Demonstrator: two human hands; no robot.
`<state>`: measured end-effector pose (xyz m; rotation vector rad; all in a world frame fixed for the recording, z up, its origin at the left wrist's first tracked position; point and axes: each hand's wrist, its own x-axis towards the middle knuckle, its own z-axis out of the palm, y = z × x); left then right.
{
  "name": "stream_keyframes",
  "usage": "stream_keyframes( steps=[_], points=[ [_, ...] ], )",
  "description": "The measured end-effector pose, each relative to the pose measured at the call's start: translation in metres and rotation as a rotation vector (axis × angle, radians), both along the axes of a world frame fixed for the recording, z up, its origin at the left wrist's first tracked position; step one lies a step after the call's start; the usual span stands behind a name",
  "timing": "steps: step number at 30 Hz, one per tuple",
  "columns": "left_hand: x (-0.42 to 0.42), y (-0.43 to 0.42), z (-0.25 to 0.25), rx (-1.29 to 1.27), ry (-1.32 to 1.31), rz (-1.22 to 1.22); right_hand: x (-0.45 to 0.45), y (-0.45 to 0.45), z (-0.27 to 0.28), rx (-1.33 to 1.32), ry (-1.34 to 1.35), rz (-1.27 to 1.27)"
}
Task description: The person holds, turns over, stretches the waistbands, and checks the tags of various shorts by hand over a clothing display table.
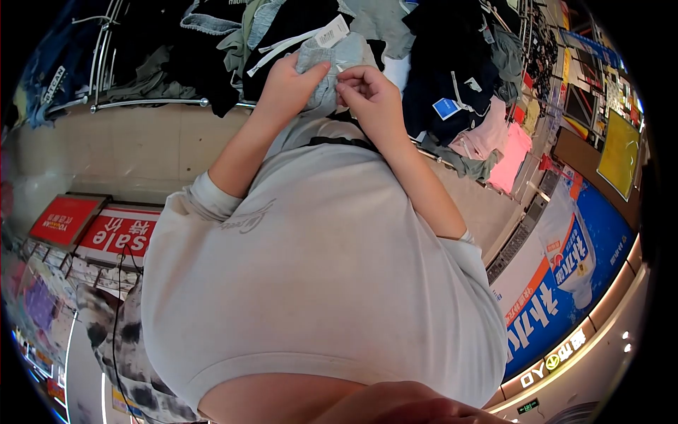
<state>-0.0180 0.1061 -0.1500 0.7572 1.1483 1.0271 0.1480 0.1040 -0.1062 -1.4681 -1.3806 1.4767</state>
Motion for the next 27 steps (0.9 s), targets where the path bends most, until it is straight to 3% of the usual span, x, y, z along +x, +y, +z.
stream_keyframes(
  steps=[6, 10, 12, 27],
  points=[
    [0.003, 0.000, 0.003, 0.055, 0.016, -0.004, 0.007, 0.002, -0.003, 0.070, -0.259, 0.132],
    [0.003, 0.001, -0.002, 0.034, 0.011, -0.007, 0.008, 0.001, -0.006, 0.040, -0.261, 0.159],
    [0.001, 0.000, 0.002, 0.058, -0.002, -0.003, 0.008, 0.002, -0.010, -0.080, -0.084, 0.133],
    [0.001, 0.000, 0.003, 0.029, 0.022, -0.022, 0.020, 0.005, -0.006, -0.311, 0.176, 0.063]
  ],
)
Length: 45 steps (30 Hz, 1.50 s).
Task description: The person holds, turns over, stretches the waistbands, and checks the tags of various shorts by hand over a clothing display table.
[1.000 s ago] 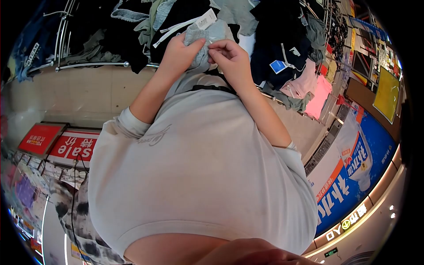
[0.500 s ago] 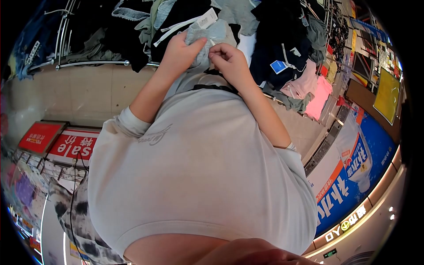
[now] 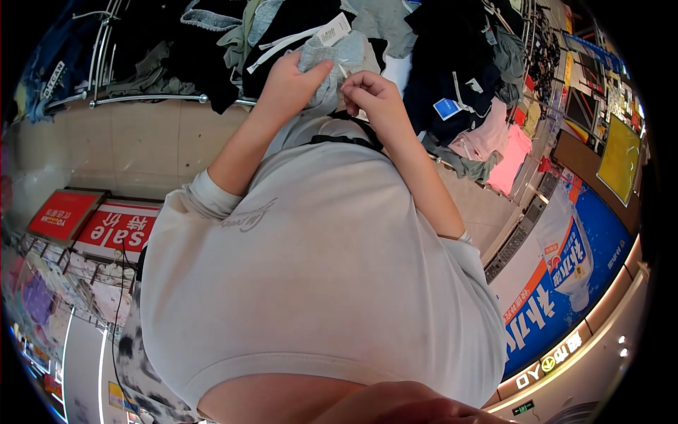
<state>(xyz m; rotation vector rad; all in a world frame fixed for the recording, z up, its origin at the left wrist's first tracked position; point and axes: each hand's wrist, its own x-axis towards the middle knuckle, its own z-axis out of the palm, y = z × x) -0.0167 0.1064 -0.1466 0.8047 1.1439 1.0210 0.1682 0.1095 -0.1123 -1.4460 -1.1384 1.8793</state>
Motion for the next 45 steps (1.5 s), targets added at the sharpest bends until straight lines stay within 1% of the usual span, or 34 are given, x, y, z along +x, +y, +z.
stream_keyframes(
  steps=[4, 6, 7, 9, 10, 12, 15, 19, 21, 22, 24, 25, 27, 28, 29, 31, 33, 37, 39, 41, 45],
  points=[
    [0.001, 0.001, 0.003, -0.008, -0.036, -0.011, 0.000, 0.002, -0.001, 0.014, 0.072, -0.028],
    [0.001, 0.002, 0.003, -0.045, -0.091, -0.046, -0.004, 0.003, 0.002, 0.063, 0.190, -0.091],
    [0.002, 0.003, -0.001, -0.046, -0.090, -0.048, -0.005, 0.004, 0.002, 0.062, 0.191, -0.093],
    [0.004, 0.004, -0.010, -0.186, -0.113, 0.014, -0.007, 0.007, 0.004, -0.003, 0.258, -0.063],
    [0.003, 0.004, -0.011, -0.187, -0.112, 0.012, -0.010, 0.008, 0.006, -0.004, 0.258, -0.066],
    [0.000, 0.005, -0.008, -0.279, -0.279, 0.043, -0.015, 0.009, 0.013, -0.063, 0.335, -0.070],
    [-0.003, 0.005, 0.000, -0.289, -0.331, 0.026, -0.015, 0.011, 0.012, -0.104, 0.369, -0.060],
    [-0.001, 0.005, -0.011, -0.190, -0.259, 0.020, -0.017, 0.009, 0.001, -0.039, 0.379, -0.039],
    [0.004, 0.005, -0.010, -0.018, -0.223, 0.132, -0.015, 0.010, 0.000, -0.044, 0.396, -0.043],
    [0.004, 0.006, -0.011, -0.018, -0.222, 0.133, -0.014, 0.010, 0.000, -0.044, 0.397, -0.042],
    [0.005, 0.006, -0.015, 0.151, -0.281, 0.085, -0.011, 0.011, 0.000, -0.067, 0.450, -0.033],
    [0.003, 0.008, -0.021, 0.147, -0.281, 0.086, -0.009, 0.010, -0.001, -0.070, 0.450, -0.033],
    [-0.006, 0.013, -0.029, 0.163, -0.260, -0.214, -0.006, 0.010, -0.002, -0.129, 0.466, -0.007],
    [-0.006, 0.014, -0.028, 0.216, -0.181, -0.220, -0.006, 0.010, -0.001, -0.128, 0.469, -0.008],
    [-0.005, 0.013, -0.028, 0.215, -0.181, -0.223, -0.006, 0.008, 0.002, -0.152, 0.453, 0.006],
    [-0.005, 0.013, -0.027, 0.111, -0.161, -0.314, -0.005, 0.006, 0.009, -0.176, 0.439, 0.016],
    [0.003, 0.010, -0.026, 0.103, -0.148, -0.301, -0.005, 0.004, 0.012, -0.137, 0.365, 0.087],
    [0.013, 0.009, -0.032, 0.111, -0.114, -0.285, -0.001, 0.008, 0.019, -0.110, 0.307, 0.132],
    [0.014, 0.010, -0.031, 0.086, -0.116, -0.310, 0.002, 0.008, 0.020, -0.160, 0.288, 0.139],
    [0.016, 0.008, -0.033, 0.058, -0.117, -0.332, 0.009, 0.008, 0.017, -0.181, 0.275, 0.148],
    [0.026, 0.000, -0.043, 0.069, 0.004, -0.353, 0.019, 0.000, 0.002, -0.256, 0.226, 0.120]
  ],
)
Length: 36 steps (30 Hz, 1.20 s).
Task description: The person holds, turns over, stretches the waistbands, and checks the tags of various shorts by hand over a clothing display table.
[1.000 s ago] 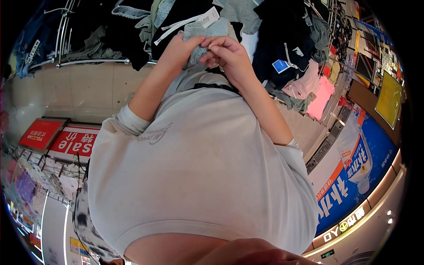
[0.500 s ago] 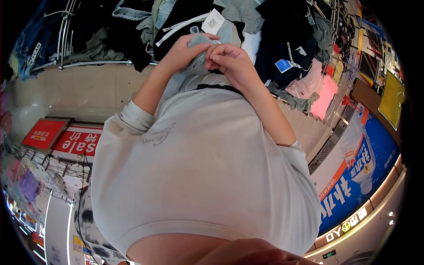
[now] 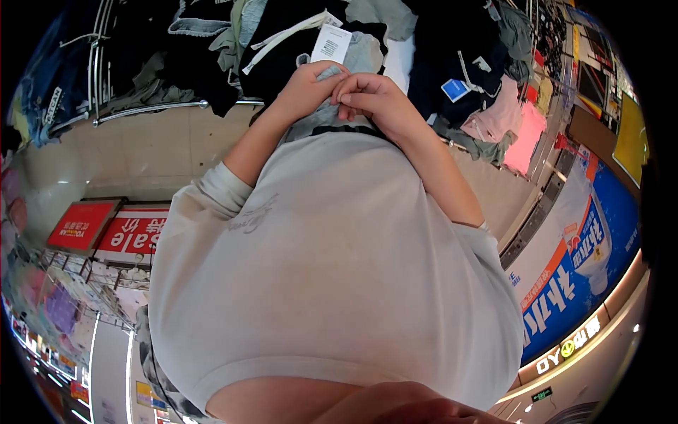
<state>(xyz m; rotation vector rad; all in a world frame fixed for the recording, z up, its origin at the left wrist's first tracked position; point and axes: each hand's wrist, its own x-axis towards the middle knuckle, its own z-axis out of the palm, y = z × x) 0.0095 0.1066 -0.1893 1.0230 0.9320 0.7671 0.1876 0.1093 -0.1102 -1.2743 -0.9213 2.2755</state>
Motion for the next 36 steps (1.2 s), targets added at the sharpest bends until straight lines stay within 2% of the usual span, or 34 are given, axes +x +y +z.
stream_keyframes(
  steps=[4, 14, 16, 20, 30, 32, 36],
  points=[
    [0.014, -0.009, -0.011, 0.137, 0.065, 0.085, 0.012, -0.009, -0.002, -0.050, -0.046, -0.037],
    [0.027, -0.024, -0.016, 0.217, 0.144, 0.124, 0.023, -0.025, -0.001, -0.113, -0.138, -0.041],
    [0.026, -0.024, -0.012, 0.092, 0.193, 0.124, 0.022, -0.028, 0.000, -0.117, -0.142, -0.063],
    [0.023, -0.025, -0.005, 0.050, 0.232, 0.195, 0.020, -0.028, 0.002, -0.127, -0.139, -0.107],
    [0.012, -0.028, -0.002, 0.098, 0.076, 0.361, 0.048, -0.026, 0.005, -0.037, -0.035, -0.365],
    [0.010, -0.029, 0.002, 0.098, 0.036, 0.379, 0.057, -0.029, 0.002, 0.050, -0.195, -0.327],
    [0.009, -0.031, 0.013, 0.098, -0.039, 0.370, 0.086, -0.045, -0.015, 0.061, -0.314, -0.287]
  ],
)
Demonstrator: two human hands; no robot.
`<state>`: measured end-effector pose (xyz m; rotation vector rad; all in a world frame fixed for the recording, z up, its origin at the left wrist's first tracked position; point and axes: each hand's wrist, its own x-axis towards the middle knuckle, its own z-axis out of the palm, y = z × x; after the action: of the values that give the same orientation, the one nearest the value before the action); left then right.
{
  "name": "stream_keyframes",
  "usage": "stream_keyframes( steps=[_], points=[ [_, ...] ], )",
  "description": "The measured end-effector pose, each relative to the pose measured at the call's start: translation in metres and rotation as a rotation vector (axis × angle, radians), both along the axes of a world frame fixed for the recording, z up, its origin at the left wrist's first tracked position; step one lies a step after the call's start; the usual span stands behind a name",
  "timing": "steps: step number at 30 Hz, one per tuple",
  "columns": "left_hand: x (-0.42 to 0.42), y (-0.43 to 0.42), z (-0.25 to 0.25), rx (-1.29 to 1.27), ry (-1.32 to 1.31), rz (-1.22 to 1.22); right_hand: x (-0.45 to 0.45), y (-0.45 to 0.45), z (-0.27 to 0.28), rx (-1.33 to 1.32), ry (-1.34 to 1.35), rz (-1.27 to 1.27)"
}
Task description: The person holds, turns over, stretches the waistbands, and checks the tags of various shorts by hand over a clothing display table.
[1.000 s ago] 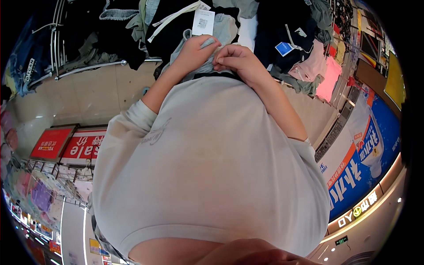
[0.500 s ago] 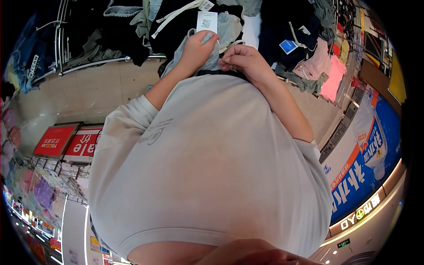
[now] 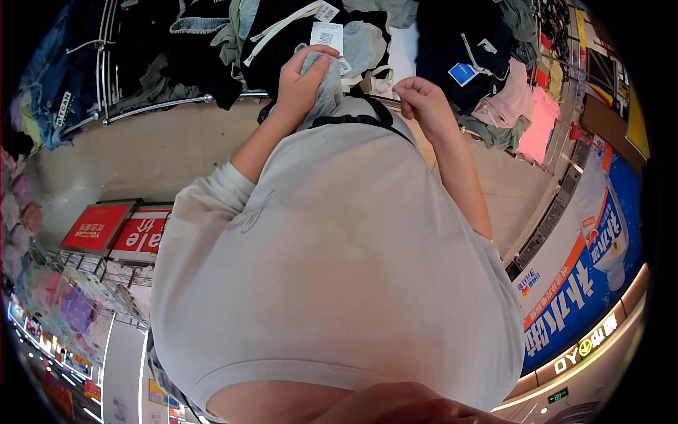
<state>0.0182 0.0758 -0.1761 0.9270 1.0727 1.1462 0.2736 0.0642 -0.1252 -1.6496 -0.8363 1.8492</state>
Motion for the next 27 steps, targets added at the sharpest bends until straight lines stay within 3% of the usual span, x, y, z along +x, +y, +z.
stream_keyframes(
  steps=[3, 8, 10, 11, 13, 17, 19, 20, 22, 23, 25, 27],
  points=[
    [0.002, -0.003, 0.008, 0.015, -0.052, -0.010, 0.030, -0.022, -0.022, -0.073, -0.230, 0.158],
    [0.007, 0.000, 0.023, 0.058, -0.097, -0.041, 0.089, -0.072, -0.090, -0.086, -0.402, 0.181],
    [0.010, 0.003, 0.031, 0.155, -0.084, -0.101, 0.099, -0.086, -0.103, 0.896, -0.829, 0.558],
    [0.013, 0.002, 0.036, 0.160, -0.075, -0.104, 0.105, -0.090, -0.110, 0.901, -0.823, 0.550],
    [0.021, -0.001, 0.053, 0.113, -0.179, -0.103, 0.095, -0.084, -0.092, 0.170, -1.031, 0.793],
    [0.035, -0.015, 0.085, 0.040, -0.263, -0.120, 0.086, -0.076, -0.087, 0.119, -0.975, 0.780],
    [0.043, -0.024, 0.096, 0.029, -0.309, -0.080, 0.082, -0.090, -0.091, 0.657, -1.075, 0.619],
    [0.046, -0.027, 0.098, 0.034, -0.297, -0.077, 0.083, -0.092, -0.092, 0.667, -1.065, 0.615],
    [0.050, -0.034, 0.098, 0.060, -0.362, -0.072, 0.074, -0.085, -0.076, 0.394, -0.441, 0.481],
    [0.052, -0.037, 0.099, 0.064, -0.350, -0.066, 0.067, -0.080, -0.068, 0.402, -0.430, 0.484],
    [0.056, -0.043, 0.101, 0.086, -0.446, -0.076, 0.051, -0.072, -0.050, 0.407, -0.163, 0.179],
    [0.059, -0.048, 0.103, 0.121, -0.487, -0.112, 0.035, -0.062, -0.026, 0.467, -0.068, 0.063]
  ],
)
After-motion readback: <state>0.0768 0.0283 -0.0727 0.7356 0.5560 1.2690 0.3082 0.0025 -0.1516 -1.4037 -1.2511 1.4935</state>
